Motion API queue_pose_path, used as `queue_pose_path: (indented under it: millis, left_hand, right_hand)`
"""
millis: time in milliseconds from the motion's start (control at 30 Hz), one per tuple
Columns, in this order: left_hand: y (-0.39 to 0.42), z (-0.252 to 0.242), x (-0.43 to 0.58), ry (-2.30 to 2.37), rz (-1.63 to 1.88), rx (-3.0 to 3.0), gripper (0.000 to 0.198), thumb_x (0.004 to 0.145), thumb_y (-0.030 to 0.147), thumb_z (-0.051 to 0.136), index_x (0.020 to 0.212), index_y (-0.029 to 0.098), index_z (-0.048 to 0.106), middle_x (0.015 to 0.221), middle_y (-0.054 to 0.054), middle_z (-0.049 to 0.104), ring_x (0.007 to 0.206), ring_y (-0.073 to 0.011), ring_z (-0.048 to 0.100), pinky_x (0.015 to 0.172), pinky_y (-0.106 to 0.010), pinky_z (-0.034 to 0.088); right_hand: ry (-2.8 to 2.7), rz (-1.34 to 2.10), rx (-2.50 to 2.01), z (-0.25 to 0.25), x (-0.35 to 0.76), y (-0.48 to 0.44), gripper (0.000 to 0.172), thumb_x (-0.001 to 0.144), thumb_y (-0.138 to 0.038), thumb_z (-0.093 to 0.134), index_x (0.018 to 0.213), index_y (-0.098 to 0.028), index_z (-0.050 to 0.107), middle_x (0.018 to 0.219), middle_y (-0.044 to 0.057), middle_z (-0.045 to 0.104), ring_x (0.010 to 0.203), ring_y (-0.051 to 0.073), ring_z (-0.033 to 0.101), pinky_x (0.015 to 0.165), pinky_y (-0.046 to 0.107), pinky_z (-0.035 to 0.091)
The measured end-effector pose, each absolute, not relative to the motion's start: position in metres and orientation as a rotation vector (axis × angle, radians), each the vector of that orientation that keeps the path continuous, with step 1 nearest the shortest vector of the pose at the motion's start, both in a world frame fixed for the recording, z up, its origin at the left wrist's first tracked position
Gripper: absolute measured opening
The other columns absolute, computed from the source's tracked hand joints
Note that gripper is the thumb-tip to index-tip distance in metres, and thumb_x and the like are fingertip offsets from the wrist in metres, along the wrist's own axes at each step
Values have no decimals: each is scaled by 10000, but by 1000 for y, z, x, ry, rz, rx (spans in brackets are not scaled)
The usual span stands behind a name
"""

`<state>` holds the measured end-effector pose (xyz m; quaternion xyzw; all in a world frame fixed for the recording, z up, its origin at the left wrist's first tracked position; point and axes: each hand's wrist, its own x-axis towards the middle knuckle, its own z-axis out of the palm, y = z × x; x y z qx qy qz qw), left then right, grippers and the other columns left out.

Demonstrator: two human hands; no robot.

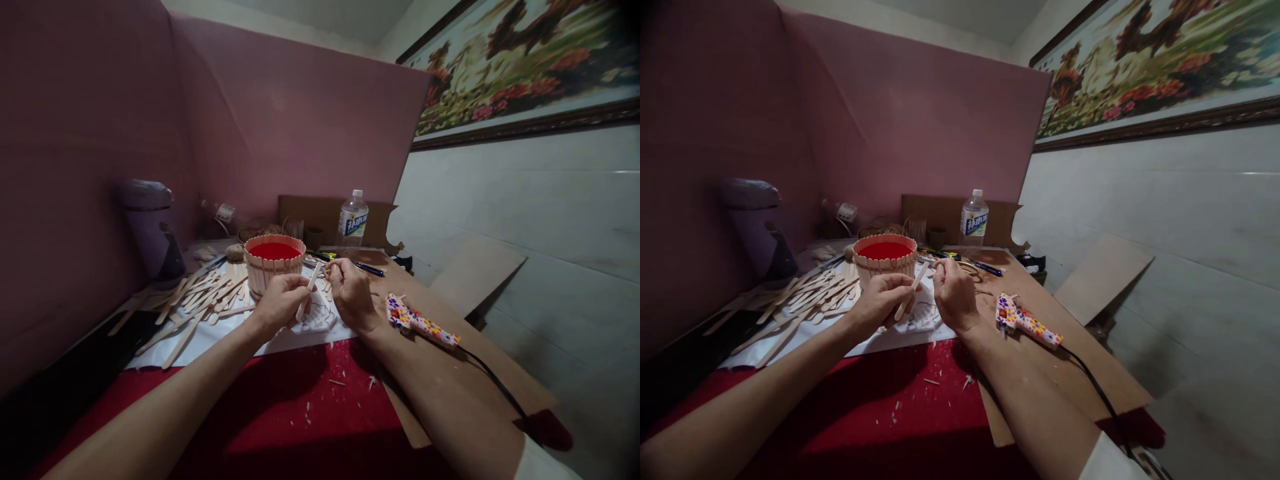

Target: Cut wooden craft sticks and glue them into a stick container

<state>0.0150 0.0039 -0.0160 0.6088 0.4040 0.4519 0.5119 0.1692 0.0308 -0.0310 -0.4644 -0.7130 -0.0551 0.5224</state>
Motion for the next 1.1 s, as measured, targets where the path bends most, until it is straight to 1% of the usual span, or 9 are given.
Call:
queue_pose_path:
  millis: [100, 200, 300, 400, 567, 700, 867, 1000, 1100]
  left_hand:
    - [7, -17, 13, 959, 1119, 1431, 121, 640, 247, 529, 663, 136, 569, 430, 45, 520, 270, -51, 338, 254, -163, 221]
    - [7, -17, 13, 959, 1132, 1449, 110, 638, 243, 529, 635, 137, 558, 413, 53, 498, 268, -49, 330, 257, -163, 222]
    - [7, -17, 13, 995, 1126, 1490, 124, 643, 242, 518, 667, 135, 577, 412, 62, 489, 268, -56, 340, 263, -170, 236]
    - [9, -18, 12, 1071, 1104, 1595, 161, 673, 251, 492, 716, 136, 597, 445, 59, 508, 283, -61, 356, 284, -179, 249]
    - [14, -24, 6, 1155, 1132, 2103, 168, 708, 173, 444, 641, 129, 591, 501, 32, 519, 441, -64, 418, 442, -182, 313]
    - [14, -27, 3, 1125, 1123, 2336, 198, 734, 180, 443, 616, 121, 591, 537, 25, 504, 528, -74, 407, 514, -198, 311]
    - [15, -25, 5, 1074, 1123, 2171, 215, 730, 196, 427, 689, 118, 624, 517, 29, 511, 482, -74, 424, 475, -192, 316]
    - [14, -23, 8, 1029, 1080, 1915, 180, 691, 203, 452, 713, 127, 613, 454, 53, 490, 383, -55, 367, 395, -178, 271]
    - [11, -18, 10, 1015, 1049, 1704, 182, 675, 238, 480, 743, 130, 609, 426, 62, 484, 332, -50, 336, 346, -175, 237]
  right_hand:
    - [-1814, -110, -1044, -31, 164, 24, 241, 915, -204, 355, 822, -172, 576, 748, 60, 652, 685, 178, 607, 652, 268, 414]
    - [-1864, -131, -994, -32, 161, 21, 190, 882, -188, 438, 780, -176, 598, 735, 54, 661, 690, 176, 611, 663, 262, 418]
    - [-1901, -133, -950, -34, 160, 21, 132, 851, -163, 502, 823, -181, 630, 773, 42, 680, 702, 168, 617, 676, 255, 427]
    - [-1940, -146, -937, -35, 161, 20, 133, 863, -161, 509, 840, -172, 639, 803, 50, 690, 747, 175, 630, 708, 259, 435]
    - [-2052, -294, -1038, -38, 161, 18, 147, 880, -161, 469, 829, -155, 607, 789, 73, 668, 737, 192, 620, 685, 272, 423]
    - [-2075, -356, -1083, -39, 158, 17, 126, 864, -163, 456, 802, -156, 566, 737, 68, 630, 673, 190, 590, 631, 273, 398]
    - [-1859, -164, -1102, -38, 156, 22, 102, 806, -155, 481, 714, -189, 510, 632, 9, 580, 563, 147, 530, 571, 248, 366]
    - [-1646, -74, -1190, -35, 165, 33, 99, 752, -182, 501, 656, -203, 489, 568, -16, 536, 528, 142, 496, 545, 244, 354]
    - [-1530, 31, -1193, -32, 170, 36, 105, 780, -223, 475, 681, -203, 504, 573, -21, 535, 529, 143, 500, 531, 238, 356]
